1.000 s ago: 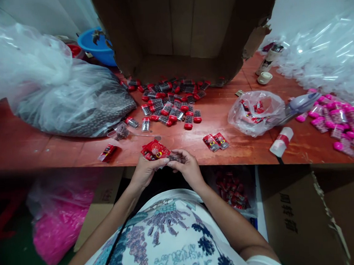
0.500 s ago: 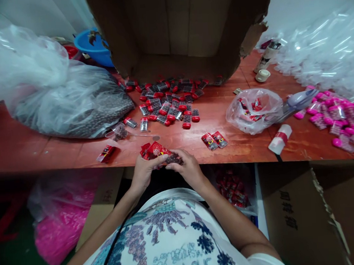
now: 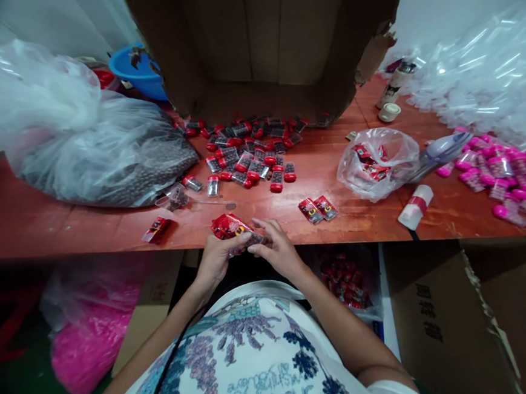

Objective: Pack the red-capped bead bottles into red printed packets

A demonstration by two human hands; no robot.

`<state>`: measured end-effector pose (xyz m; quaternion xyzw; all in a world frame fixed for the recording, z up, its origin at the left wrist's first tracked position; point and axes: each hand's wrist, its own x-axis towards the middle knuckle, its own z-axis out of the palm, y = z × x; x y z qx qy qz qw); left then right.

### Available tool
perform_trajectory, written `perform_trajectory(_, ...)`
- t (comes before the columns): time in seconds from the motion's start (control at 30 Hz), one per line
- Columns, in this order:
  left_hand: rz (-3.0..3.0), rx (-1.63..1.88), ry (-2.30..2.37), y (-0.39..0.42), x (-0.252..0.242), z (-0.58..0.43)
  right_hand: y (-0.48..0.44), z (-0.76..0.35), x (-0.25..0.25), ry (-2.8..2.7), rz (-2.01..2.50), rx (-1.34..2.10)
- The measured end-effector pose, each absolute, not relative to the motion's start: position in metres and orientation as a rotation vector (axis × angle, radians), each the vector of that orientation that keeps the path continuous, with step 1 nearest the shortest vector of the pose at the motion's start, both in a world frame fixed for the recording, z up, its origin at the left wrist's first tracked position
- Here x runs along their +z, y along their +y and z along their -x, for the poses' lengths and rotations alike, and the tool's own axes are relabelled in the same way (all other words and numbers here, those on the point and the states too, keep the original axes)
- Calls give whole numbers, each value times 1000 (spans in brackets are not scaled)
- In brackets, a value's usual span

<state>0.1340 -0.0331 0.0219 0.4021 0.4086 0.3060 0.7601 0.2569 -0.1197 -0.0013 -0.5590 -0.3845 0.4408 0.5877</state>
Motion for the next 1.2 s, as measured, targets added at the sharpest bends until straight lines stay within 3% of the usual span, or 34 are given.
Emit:
perform_trajectory(0.27, -688, 532, 888, -36, 9, -132, -123, -276, -13, -914, 1370, 953)
perform_trajectory(0.53, -509, 559, 913, -28, 12, -131, -145, -329, -18, -1033, 2065, 128)
perform_trajectory(0.8, -566, 615, 911, -26, 12, -141, -101, -257, -7, -959, 1472, 795)
perform_trajectory(1.2, -486, 804, 903, -14, 6, -139, -78, -264, 3, -1411, 1635, 615)
